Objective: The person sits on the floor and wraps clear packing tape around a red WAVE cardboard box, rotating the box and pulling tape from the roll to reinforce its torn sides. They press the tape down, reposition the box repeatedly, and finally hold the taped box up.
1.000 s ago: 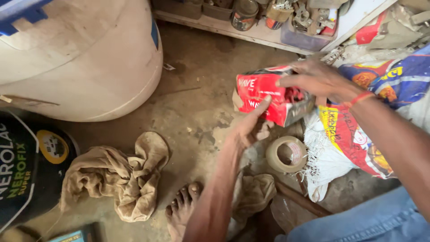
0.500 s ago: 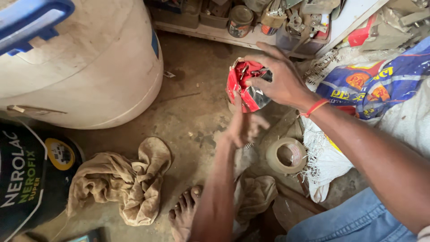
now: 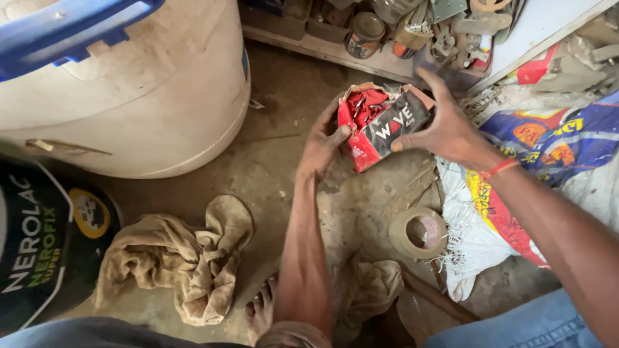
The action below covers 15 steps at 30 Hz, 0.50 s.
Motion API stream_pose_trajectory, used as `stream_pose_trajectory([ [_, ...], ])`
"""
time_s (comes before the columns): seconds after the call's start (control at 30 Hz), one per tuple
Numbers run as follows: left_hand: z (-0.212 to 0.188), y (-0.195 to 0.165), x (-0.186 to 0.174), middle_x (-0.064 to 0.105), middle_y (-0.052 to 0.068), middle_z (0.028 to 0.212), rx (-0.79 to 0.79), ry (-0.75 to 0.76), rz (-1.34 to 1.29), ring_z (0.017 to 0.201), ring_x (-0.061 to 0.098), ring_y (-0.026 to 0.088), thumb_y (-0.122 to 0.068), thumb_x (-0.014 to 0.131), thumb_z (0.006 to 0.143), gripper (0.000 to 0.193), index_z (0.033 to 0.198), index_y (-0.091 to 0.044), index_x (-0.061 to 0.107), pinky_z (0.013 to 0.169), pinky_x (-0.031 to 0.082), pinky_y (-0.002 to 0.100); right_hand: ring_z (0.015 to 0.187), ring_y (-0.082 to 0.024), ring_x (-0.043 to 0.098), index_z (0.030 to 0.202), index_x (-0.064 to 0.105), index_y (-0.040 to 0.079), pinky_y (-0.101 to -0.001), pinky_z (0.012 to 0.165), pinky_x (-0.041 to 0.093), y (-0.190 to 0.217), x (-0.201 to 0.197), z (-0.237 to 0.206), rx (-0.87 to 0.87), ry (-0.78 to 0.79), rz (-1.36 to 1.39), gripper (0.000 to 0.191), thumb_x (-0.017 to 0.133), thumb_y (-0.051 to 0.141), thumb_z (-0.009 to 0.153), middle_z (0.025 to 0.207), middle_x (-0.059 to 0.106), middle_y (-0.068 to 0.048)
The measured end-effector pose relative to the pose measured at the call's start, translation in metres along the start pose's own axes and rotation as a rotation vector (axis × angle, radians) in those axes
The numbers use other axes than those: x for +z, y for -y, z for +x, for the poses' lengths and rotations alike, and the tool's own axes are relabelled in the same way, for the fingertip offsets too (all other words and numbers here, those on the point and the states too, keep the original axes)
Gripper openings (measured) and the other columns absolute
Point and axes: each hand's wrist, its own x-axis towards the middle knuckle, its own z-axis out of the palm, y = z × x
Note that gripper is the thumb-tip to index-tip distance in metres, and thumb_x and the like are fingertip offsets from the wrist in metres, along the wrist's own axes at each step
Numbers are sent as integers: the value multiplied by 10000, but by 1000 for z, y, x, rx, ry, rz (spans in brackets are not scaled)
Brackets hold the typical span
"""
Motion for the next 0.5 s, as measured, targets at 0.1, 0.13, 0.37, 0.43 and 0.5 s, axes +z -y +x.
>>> stream_pose_trajectory([
  [0.1, 13, -15, -9, 514, 71, 1536, -1, 145, 154, 1360, 526, 189, -78, 841, 792, 897, 1572, -74, 397, 1163, 421, 349, 1509, -271, 360, 1656, 97, 76, -364, 1170, 382, -20, 6, -1, 64, 42, 279, 1449, 984, 259, 525, 1630, 360, -182],
  [0.13, 17, -17, -8, 529, 83, 1527, -10, 186, 190, 1358, 526, 188, -47, 840, 794, 877, 1563, -70, 419, 1168, 413, 350, 1513, -258, 338, 1651, 85, 81, -366, 1155, 397, -27, 7, 0, 53, 56, 344, 1448, 978, 243, 523, 1644, 323, -169],
  [0.37, 15, 4, 44, 653, 127, 1425, -7, 117, 196, 1314, 595, 229, 4, 775, 850, 642, 1463, -40, 589, 1170, 458, 369, 1506, -250, 424, 1606, 264, 71, -346, 1246, 366, -58, 16, -31, -1, -98, 256, 1134, 900, 69, 668, 1602, 448, -148],
  [0.43, 12, 4, 51, 632, 125, 1470, 154, 216, 354, 1401, 561, 262, -49, 782, 838, 610, 1426, -47, 616, 1228, 412, 394, 1473, -256, 442, 1583, 277, 66, -348, 1241, 355, -57, 17, -50, 30, -105, 191, 1081, 901, 60, 700, 1552, 476, -142],
  [0.5, 7, 4, 57, 601, 131, 1511, 299, 221, 501, 1459, 517, 297, -128, 783, 835, 604, 1415, -62, 625, 1265, 353, 425, 1457, -268, 402, 1583, 207, 44, -359, 1209, 334, -54, 22, -65, 65, -90, 216, 1101, 907, 96, 735, 1539, 415, -140],
])
